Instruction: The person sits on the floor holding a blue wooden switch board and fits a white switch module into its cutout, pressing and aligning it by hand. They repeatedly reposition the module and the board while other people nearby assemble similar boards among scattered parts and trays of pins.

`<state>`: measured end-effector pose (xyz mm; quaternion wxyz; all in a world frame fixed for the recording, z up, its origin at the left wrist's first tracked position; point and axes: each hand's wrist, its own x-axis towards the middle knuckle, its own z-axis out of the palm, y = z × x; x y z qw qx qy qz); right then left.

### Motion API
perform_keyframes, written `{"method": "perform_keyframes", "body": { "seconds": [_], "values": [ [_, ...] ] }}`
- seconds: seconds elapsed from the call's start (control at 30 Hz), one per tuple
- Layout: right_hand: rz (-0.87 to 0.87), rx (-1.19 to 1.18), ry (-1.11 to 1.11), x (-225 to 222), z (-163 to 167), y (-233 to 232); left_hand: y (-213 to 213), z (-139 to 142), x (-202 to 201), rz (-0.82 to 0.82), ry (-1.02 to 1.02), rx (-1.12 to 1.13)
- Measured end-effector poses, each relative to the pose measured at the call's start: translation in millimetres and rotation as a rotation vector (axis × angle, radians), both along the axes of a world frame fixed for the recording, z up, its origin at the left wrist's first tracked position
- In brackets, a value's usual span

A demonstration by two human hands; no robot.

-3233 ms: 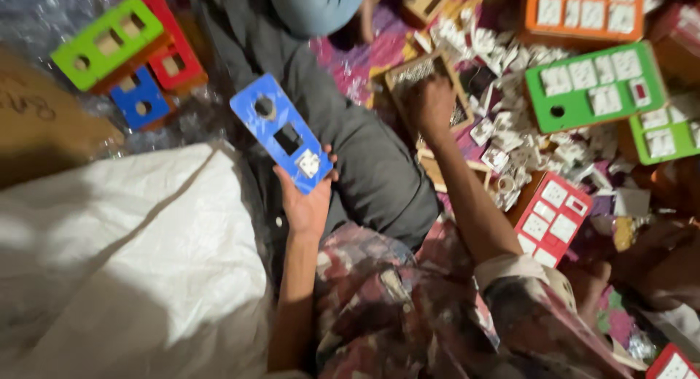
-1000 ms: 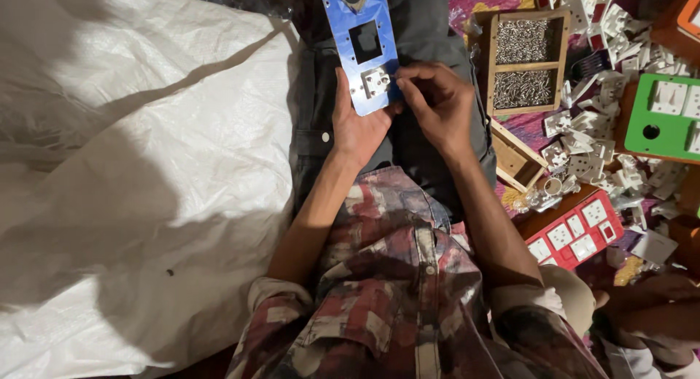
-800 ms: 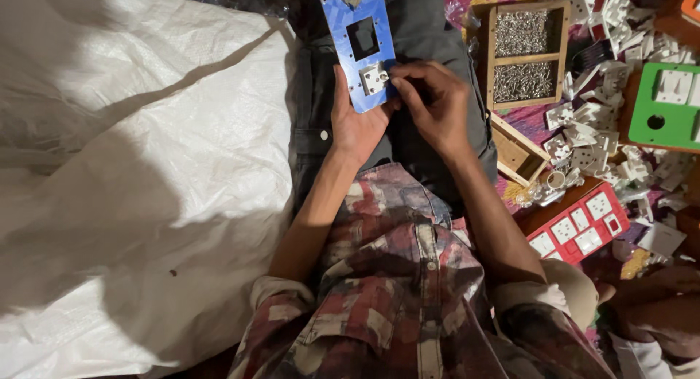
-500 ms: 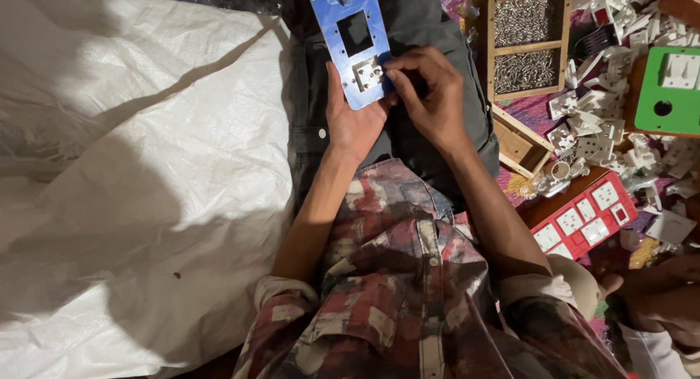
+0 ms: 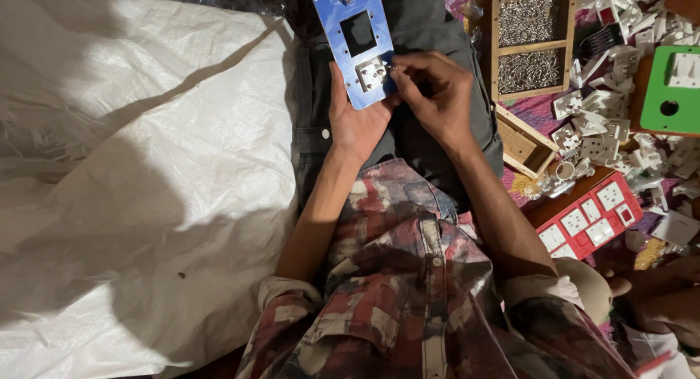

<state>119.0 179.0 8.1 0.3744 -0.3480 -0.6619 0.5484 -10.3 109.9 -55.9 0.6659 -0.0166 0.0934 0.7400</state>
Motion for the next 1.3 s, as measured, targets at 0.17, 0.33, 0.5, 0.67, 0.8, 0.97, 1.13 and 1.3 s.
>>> {"method": "perform_keyframes", "body": {
  "seconds": [0.17,0.33,0.5,0.67,0.8,0.97,1.13,1.3],
  "values": [
    [0.000,0.185,-0.126,-2,9,-1,-1,-2,0,-0.010,0.003,-0.026],
    [0.014,0.189,-0.144,-3,14,-1,-1,-2,0,0.000,0.009,0.002],
    [-0.001,0.224,-0.140,-5,13,-1,-1,-1,0,-0.003,0.028,-0.018],
    [-0.027,0.238,-0.180,-4,11,-1,-1,0,-1,-0.012,0.014,-0.029],
    [-0.055,0.385,-0.226,-3,9,0,-2,0,-1,-0.008,0.043,-0.022],
    [-0.074,0.341,-0.204,-2,3,2,-2,0,-2,-0.018,0.041,-0.026],
    [-0.074,0.303,-0.176,-1,1,5,-2,1,-4,-0.052,0.029,-0.015],
    [-0.067,0.406,-0.207,-3,14,3,-2,3,-4,-0.045,0.042,-0.026]
  ]
}}
